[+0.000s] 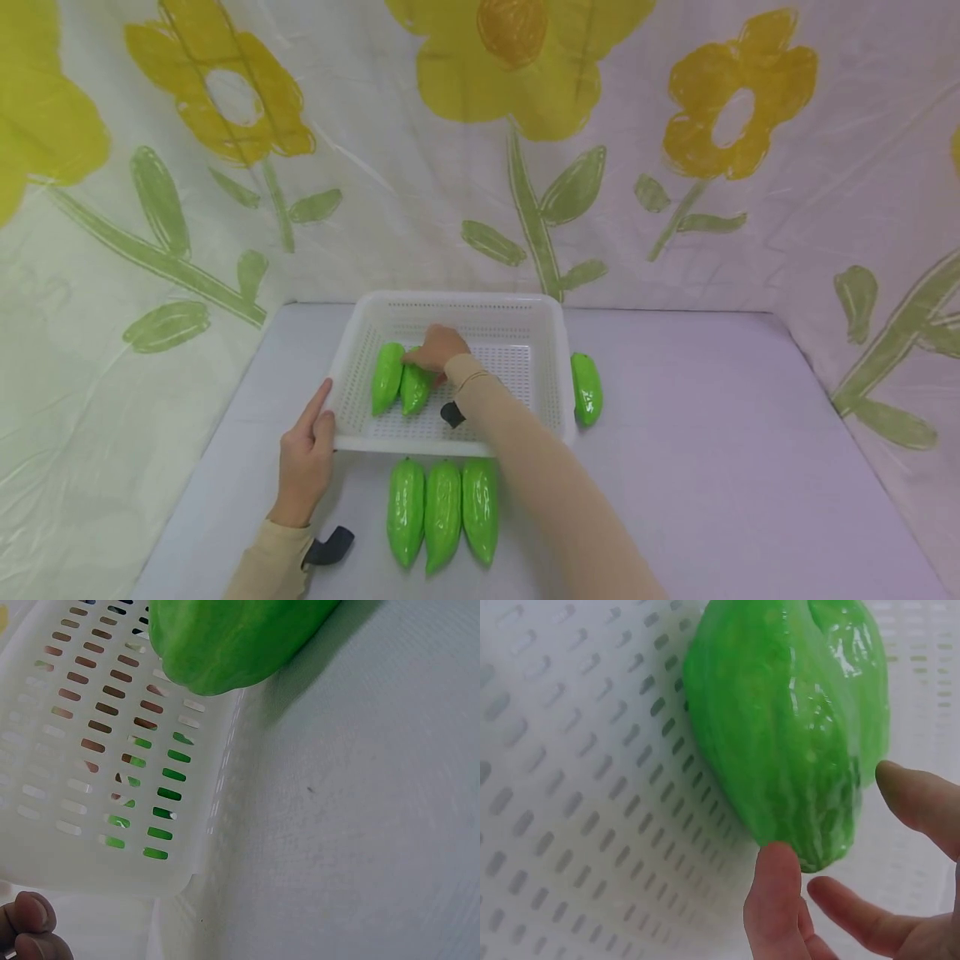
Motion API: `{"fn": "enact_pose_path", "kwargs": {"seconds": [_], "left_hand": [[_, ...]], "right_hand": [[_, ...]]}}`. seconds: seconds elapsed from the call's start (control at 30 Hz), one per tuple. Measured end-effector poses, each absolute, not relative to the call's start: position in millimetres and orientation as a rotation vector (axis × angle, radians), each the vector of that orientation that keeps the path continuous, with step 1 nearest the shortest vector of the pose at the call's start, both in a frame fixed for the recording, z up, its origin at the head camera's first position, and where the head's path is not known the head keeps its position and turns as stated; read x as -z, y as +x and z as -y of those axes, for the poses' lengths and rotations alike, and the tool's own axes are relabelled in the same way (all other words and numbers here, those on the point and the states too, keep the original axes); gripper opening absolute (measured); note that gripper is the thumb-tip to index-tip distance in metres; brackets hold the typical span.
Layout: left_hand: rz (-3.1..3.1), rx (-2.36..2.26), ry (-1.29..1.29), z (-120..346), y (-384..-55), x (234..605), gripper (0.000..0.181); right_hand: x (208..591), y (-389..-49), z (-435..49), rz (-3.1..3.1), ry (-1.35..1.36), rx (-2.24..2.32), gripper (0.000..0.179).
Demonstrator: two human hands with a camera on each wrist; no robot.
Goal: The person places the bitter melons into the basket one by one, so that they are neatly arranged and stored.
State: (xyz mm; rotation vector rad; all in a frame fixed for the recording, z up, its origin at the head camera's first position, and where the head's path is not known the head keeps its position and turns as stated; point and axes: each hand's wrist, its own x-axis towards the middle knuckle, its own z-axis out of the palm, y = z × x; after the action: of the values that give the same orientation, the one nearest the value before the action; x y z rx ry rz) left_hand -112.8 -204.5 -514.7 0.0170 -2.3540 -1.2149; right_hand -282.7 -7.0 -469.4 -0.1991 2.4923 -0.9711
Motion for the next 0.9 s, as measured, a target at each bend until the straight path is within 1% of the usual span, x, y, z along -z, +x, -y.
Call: {"fn": "enact_pose_path", "kwargs": {"seconds": [0.2,0.4,0.67,0.9], "left_hand": [[2.359,1.227,0.021,205,-113,515,0.048],[2.353,1.214,0.022,204,-113,515,0.048],[2.335,1.191,0.013,204,-114,516,0.048],[2.327,1.193,0.007,204,-114,518,0.048]], "right_hand": [[441,-269,0,-2.544,-0.298,0.971,0.067],[423,-262,-4,-2.581,-0.408,0.968,0.064],[404,-252,-10,-2.548,-0.506,1.056,0.068],[391,-241,-11,-2.631,-0.608,0.990,0.066]]}}
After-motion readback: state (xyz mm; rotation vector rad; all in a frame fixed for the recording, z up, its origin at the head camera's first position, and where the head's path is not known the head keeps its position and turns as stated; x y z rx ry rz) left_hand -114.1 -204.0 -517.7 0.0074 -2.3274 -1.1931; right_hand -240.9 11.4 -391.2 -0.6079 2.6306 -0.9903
